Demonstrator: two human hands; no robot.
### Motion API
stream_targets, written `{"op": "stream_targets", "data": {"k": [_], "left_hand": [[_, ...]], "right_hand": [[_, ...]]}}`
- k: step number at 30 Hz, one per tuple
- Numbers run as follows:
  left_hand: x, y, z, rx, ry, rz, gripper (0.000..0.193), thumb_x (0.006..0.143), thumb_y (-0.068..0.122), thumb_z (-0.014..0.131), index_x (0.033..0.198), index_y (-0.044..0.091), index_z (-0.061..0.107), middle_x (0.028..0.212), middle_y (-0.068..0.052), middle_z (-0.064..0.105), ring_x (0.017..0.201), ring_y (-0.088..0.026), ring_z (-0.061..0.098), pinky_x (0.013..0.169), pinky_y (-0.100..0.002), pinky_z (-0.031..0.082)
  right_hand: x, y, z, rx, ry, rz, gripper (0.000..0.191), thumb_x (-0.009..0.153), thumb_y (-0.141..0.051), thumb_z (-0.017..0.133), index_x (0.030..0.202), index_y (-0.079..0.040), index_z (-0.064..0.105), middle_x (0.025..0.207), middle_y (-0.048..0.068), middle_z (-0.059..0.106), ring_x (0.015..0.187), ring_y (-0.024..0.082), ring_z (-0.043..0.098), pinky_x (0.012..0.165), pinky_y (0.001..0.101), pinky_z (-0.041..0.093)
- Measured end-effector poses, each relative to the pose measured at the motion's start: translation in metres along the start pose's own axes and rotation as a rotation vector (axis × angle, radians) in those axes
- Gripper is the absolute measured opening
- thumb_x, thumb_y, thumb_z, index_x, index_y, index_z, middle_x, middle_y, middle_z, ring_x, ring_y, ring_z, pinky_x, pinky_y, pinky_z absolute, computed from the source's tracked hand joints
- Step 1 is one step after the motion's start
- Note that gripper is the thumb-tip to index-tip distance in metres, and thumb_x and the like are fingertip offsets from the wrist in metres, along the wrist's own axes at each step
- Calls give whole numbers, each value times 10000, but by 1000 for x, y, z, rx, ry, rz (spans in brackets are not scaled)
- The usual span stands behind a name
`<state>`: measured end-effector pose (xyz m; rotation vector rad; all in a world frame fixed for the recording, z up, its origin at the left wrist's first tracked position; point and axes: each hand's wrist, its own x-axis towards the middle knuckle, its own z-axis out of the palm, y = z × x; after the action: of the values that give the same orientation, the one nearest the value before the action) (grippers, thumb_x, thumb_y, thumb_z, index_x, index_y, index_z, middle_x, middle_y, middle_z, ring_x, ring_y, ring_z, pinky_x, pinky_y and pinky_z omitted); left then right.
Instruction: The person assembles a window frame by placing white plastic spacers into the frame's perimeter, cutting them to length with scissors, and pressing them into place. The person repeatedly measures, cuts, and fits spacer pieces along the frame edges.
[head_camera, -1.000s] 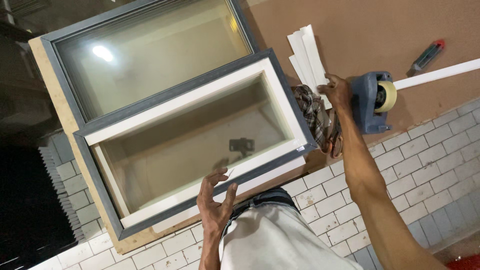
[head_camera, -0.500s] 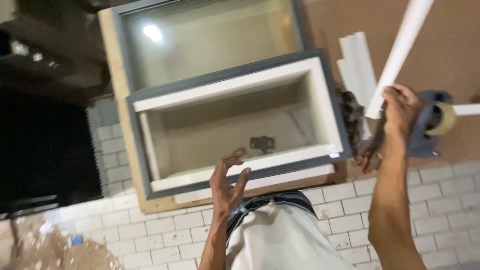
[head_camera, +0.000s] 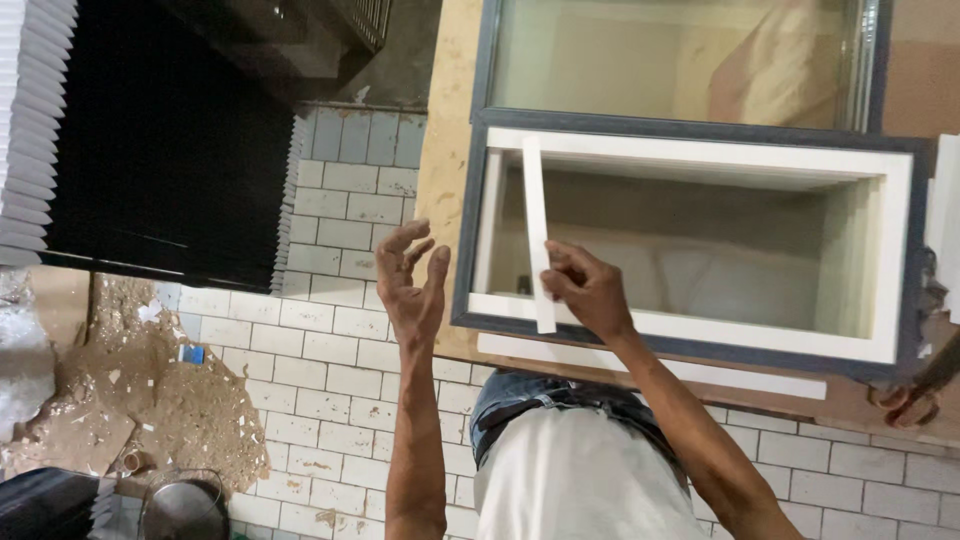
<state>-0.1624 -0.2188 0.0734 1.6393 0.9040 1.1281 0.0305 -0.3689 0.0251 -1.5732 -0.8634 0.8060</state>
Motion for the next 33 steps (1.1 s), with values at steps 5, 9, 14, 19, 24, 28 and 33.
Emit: {"op": "stream_targets", "data": {"k": [5,9,14,19,24,28,33], "left_hand": [[33,-45,-35,101,-66,29,486,937,77,766,1352,56,514,1344,-139,631,1284,-246,630,1086,-399,560],[68,-90,-15,135,-257,150,663,908,81,808,1451,56,428,1350,-122,652,1306,-306,614,1139,-432,482],[123,-126,37,209,-468,383,808,866,129,808,1530,80,350,1414,-100,625,1389,-321,496,1203,-470,361],[152,-135,59,305,-630,461,947,829,220,805,1582,109,242,1386,-55,631,1455,-324,395,1248,-538,210],[161,-131,60,405,-743,443,997,810,230,787,1597,116,187,1354,-68,632,1439,-368,379,1251,-572,163],[170,-125,59,385,-786,410,1027,778,225,790,1600,117,182,1335,-96,629,1421,-390,388,1240,-577,178],[174,-121,52,260,-732,427,981,817,190,784,1610,110,213,1352,-116,618,1405,-398,424,1232,-546,292]], "right_hand": [[25,-4,78,-269,20,86,486,902,-133,766,1356,-26,630,825,56,740,642,79,679,571,255,589],[34,-11,100,-392,40,67,443,859,-172,788,1274,-63,679,814,64,700,665,131,697,608,307,604],[41,-20,101,-772,73,-133,441,796,-260,849,1195,-107,741,854,100,693,716,257,693,648,394,548],[45,-23,86,-725,27,-93,419,825,-287,835,1196,-118,739,993,109,717,860,271,713,754,391,572],[74,-19,65,-910,91,-223,540,803,-306,841,1286,-121,686,1350,180,609,1284,410,538,1065,507,470],[114,-22,58,-1097,-6,-145,747,725,-418,872,1383,-178,611,1505,175,470,1402,473,369,1096,677,350],[134,-34,59,-1175,-140,-10,840,662,-465,883,1415,-254,578,1568,123,381,1444,480,286,1068,773,290]]}}
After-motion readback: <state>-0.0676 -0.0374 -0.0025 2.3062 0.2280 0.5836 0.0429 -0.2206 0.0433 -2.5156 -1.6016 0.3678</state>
